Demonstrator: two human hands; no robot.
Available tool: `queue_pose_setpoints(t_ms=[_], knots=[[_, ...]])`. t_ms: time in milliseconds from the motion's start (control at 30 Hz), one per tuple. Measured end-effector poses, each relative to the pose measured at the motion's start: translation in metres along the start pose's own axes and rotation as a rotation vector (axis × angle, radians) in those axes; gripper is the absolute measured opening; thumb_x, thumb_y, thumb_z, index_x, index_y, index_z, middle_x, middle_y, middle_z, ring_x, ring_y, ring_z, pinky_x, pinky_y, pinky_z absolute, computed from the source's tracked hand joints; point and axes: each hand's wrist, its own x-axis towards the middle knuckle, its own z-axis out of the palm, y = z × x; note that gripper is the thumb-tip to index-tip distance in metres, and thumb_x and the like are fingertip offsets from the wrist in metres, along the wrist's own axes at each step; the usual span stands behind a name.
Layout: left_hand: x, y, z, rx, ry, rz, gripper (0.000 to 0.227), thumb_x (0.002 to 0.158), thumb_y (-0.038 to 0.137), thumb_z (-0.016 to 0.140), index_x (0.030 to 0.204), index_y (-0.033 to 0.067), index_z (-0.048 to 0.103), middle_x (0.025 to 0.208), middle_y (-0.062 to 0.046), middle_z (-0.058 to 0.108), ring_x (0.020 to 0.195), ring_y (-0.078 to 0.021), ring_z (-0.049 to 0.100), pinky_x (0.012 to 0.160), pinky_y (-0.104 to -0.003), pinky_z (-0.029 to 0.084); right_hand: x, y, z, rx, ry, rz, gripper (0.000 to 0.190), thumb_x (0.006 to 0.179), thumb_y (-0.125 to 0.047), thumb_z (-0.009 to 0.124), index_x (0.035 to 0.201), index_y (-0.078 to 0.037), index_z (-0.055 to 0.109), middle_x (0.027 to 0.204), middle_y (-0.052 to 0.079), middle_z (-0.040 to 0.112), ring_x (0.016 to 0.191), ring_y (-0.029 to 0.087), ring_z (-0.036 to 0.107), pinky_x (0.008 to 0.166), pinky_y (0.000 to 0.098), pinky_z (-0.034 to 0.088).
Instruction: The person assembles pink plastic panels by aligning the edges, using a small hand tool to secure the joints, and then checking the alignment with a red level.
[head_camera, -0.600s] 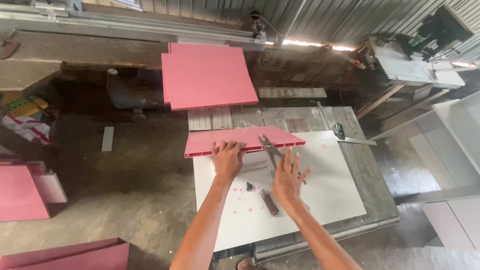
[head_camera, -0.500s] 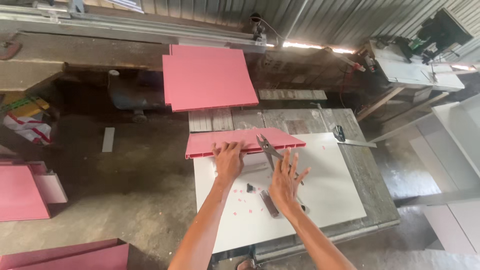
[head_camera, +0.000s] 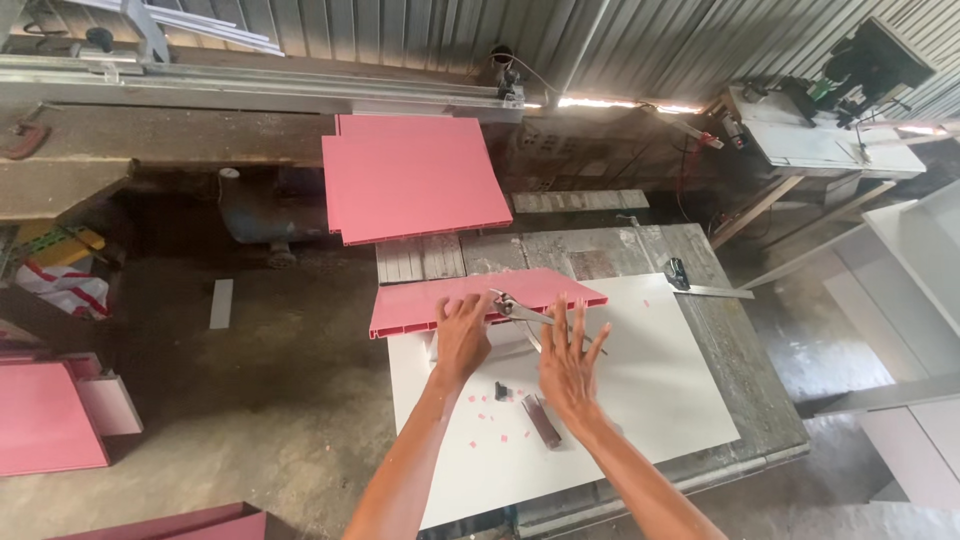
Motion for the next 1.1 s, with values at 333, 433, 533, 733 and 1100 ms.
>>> queue_pose_setpoints(t_ms=[333, 433, 533, 733, 1100], knots=[[-0.003, -0.004, 0.005, -0.019, 0.114, -0.029, 0.063, 0.081, 0.018, 0.079, 0.137, 0.0041, 0.054, 0.110, -0.013, 0.070, 0.107, -0.0240, 0.065, 0.116, -0.048, 0.028, -0.003, 0.005, -0.060, 0.011, -0.078, 0.013, 0.075, 0.080, -0.013, 0.078, 0.147, -0.003, 0.045, 0.174, 0.022, 0.009, 0.157, 0.053, 0.000, 0.109, 0.0873, 0.003], [-0.002, -0.009, 0.017, 0.067, 0.032, 0.012, 0.045, 0.084, 0.021, 0.078, 0.126, 0.0159, 0.064, 0.110, -0.002, 0.070, 0.110, -0.0179, 0.064, 0.115, -0.047, 0.027, -0.009, 0.009, -0.090, 0.047, -0.275, 0.070, 0.066, 0.086, -0.003, 0.068, 0.149, -0.004, 0.047, 0.175, 0.018, 0.011, 0.158, 0.047, 0.007, 0.112, 0.0840, 0.001], [0.000, -0.008, 0.018, 0.051, -0.002, 0.001, 0.041, 0.087, 0.024, 0.076, 0.127, 0.0198, 0.068, 0.118, -0.001, 0.072, 0.117, -0.0178, 0.064, 0.115, -0.049, 0.028, -0.013, 0.022, -0.075, 0.016, -0.475, 0.069, 0.084, 0.081, -0.017, 0.077, 0.155, -0.008, 0.038, 0.175, 0.016, 0.006, 0.160, 0.045, 0.002, 0.112, 0.0856, -0.005], [0.002, 0.001, -0.006, -0.014, -0.089, -0.045, 0.038, 0.094, 0.023, 0.068, 0.132, 0.0196, 0.068, 0.127, -0.003, 0.071, 0.123, -0.0213, 0.063, 0.116, -0.049, 0.028, -0.016, 0.024, -0.088, 0.101, -0.539, 0.069, 0.074, 0.085, -0.011, 0.069, 0.154, -0.010, 0.042, 0.173, 0.013, 0.013, 0.159, 0.041, 0.010, 0.114, 0.0845, -0.002], [0.001, 0.001, -0.009, -0.020, -0.062, -0.059, 0.033, 0.094, 0.025, 0.068, 0.127, 0.0231, 0.072, 0.124, 0.001, 0.074, 0.122, -0.0194, 0.065, 0.117, -0.050, 0.027, -0.006, 0.023, -0.097, 0.142, -0.621, 0.032, 0.061, 0.095, -0.010, 0.055, 0.154, -0.006, 0.041, 0.169, 0.017, 0.022, 0.154, 0.044, 0.022, 0.110, 0.0887, 0.002]])
